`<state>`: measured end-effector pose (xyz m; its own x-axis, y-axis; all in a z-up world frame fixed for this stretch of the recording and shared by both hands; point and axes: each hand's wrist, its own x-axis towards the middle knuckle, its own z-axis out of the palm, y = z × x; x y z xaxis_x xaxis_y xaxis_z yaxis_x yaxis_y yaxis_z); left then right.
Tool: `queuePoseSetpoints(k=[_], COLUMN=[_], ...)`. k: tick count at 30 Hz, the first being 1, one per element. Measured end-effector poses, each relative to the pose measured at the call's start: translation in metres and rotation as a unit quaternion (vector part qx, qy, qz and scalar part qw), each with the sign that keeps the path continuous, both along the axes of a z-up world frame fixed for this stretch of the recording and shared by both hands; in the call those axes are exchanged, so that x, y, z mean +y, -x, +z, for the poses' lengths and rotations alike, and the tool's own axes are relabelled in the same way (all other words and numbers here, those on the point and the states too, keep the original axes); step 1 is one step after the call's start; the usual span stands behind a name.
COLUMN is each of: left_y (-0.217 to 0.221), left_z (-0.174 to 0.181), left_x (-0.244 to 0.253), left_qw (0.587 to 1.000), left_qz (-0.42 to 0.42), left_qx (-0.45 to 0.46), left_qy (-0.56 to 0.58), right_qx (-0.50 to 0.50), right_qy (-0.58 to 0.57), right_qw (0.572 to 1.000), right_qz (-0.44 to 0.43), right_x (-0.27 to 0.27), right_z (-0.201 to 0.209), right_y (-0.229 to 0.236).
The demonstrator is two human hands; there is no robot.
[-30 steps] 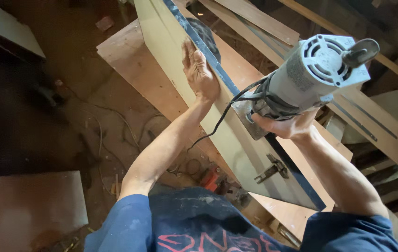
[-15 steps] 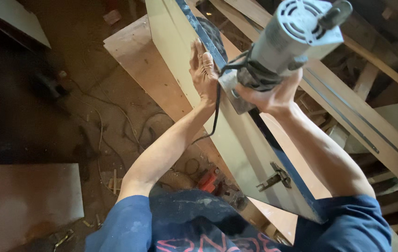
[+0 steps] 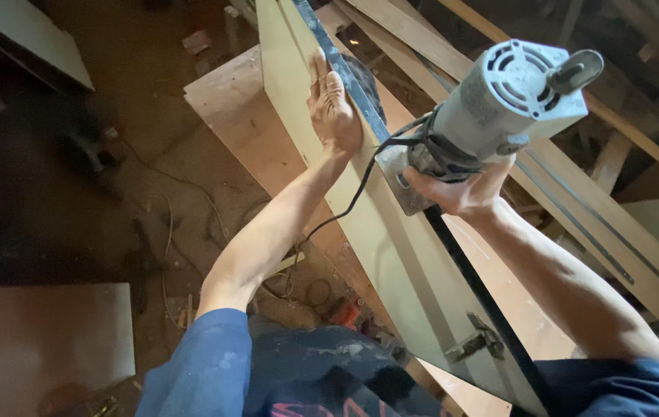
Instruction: The person uses a handheld router with a guide to shape the edge of a long rectangular board. They move the router along the edge, flip the board, and continue routing the opposite side. The person then adjusts the router and places the board on a workbench.
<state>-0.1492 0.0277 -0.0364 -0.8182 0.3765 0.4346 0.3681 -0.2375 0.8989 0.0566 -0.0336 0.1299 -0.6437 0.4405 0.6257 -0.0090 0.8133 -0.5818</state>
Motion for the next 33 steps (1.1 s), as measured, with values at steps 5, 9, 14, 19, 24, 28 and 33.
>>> queuePoseSetpoints(k=[5, 9, 14, 19, 24, 28, 33], left_y=[-0.005, 0.000, 0.002, 0.008, 0.032, 0.060, 0.061], left_z=[-0.005, -0.008, -0.016, -0.013, -0.007, -0.008, -0.005], left_x=[-0.005, -0.004, -0.011, -0.012, 0.007, 0.026, 0.030], left_qw=[1.000, 0.998, 0.999, 0.997, 0.996, 0.995, 0.994], left_qz=[-0.007, 0.008, -0.020, -0.039, -0.032, -0.033, -0.028], left_qx=[0.020, 0.060, 0.043, 0.061, 0.084, 0.091, 0.100], left_qy=[0.015, 0.016, 0.007, 0.026, 0.013, 0.025, 0.037], right_qx=[0.008, 0.012, 0.022, 0.020, 0.023, 0.019, 0.002], right_qy=[0.004, -0.005, -0.007, -0.013, 0.005, 0.018, 0.031], right_qw=[1.000, 1.000, 0.999, 0.999, 1.000, 0.999, 0.998], right_qz=[0.000, 0.023, 0.044, 0.032, 0.008, -0.021, -0.046], right_x=[0.016, 0.032, 0.045, 0.051, 0.043, 0.040, 0.037], right_z=[-0.001, 0.000, -0.008, -0.009, -0.008, -0.009, -0.006], right_y=[0.021, 0.040, 0.053, 0.055, 0.048, 0.048, 0.048])
